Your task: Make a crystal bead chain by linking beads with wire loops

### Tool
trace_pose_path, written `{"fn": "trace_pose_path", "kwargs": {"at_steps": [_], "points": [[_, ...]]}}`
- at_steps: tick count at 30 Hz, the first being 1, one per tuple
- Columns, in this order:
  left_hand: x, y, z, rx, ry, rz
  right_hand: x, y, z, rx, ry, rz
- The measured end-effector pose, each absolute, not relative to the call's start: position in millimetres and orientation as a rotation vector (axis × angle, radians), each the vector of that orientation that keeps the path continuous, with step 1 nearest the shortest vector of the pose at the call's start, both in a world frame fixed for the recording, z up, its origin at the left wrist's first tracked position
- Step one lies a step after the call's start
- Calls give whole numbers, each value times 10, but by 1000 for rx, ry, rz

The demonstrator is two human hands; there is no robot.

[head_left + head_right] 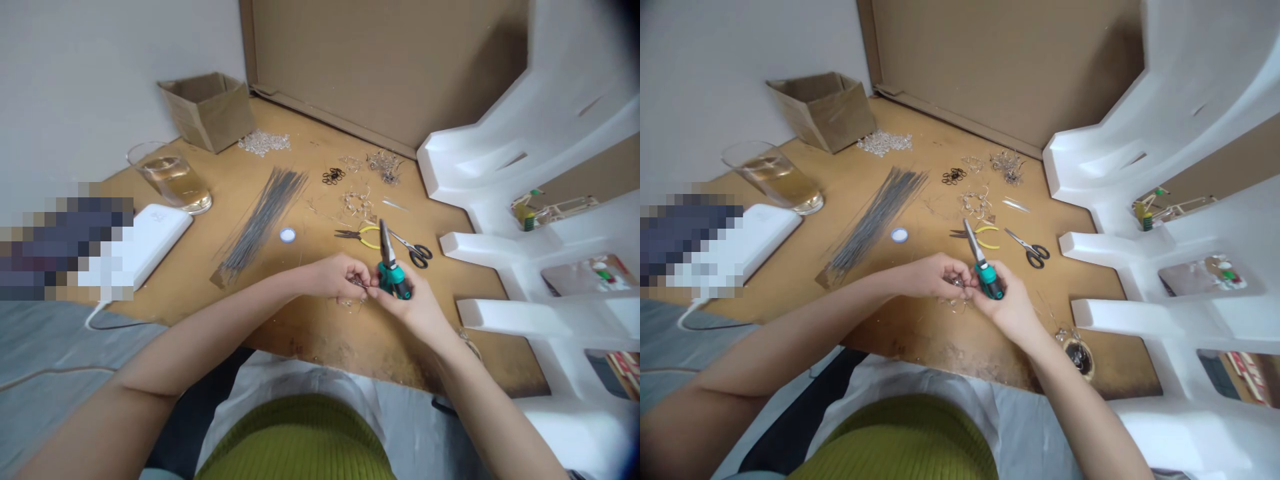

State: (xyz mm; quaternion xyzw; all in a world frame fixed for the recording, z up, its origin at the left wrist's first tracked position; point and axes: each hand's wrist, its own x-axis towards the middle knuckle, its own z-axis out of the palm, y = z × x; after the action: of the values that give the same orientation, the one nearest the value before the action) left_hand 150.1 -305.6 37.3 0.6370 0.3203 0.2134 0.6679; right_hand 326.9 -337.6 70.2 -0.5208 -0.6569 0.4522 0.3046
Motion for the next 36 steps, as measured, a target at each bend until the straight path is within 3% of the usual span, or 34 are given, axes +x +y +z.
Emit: {"fn": "trace_pose_path", "kwargs": {"at_steps": [6, 12, 16, 24, 36], "points": [[1512, -2997, 247, 1516, 785, 558, 3203, -3323, 575, -1397, -1809, 1040], [1456, -2977, 268, 2131, 1219, 1204, 3218, -3237, 527, -1284, -1361, 1197], [1486, -3094, 338, 2338, 1260, 1485, 3222, -3208, 432, -1196, -1134, 1276], [1633, -3108, 259, 2215, 1212, 1021, 3258, -3183, 274, -1093, -1187, 1304], [1663, -3066, 174, 2134, 1102, 1049, 3317, -3195, 258, -1009, -1221, 1398]]}}
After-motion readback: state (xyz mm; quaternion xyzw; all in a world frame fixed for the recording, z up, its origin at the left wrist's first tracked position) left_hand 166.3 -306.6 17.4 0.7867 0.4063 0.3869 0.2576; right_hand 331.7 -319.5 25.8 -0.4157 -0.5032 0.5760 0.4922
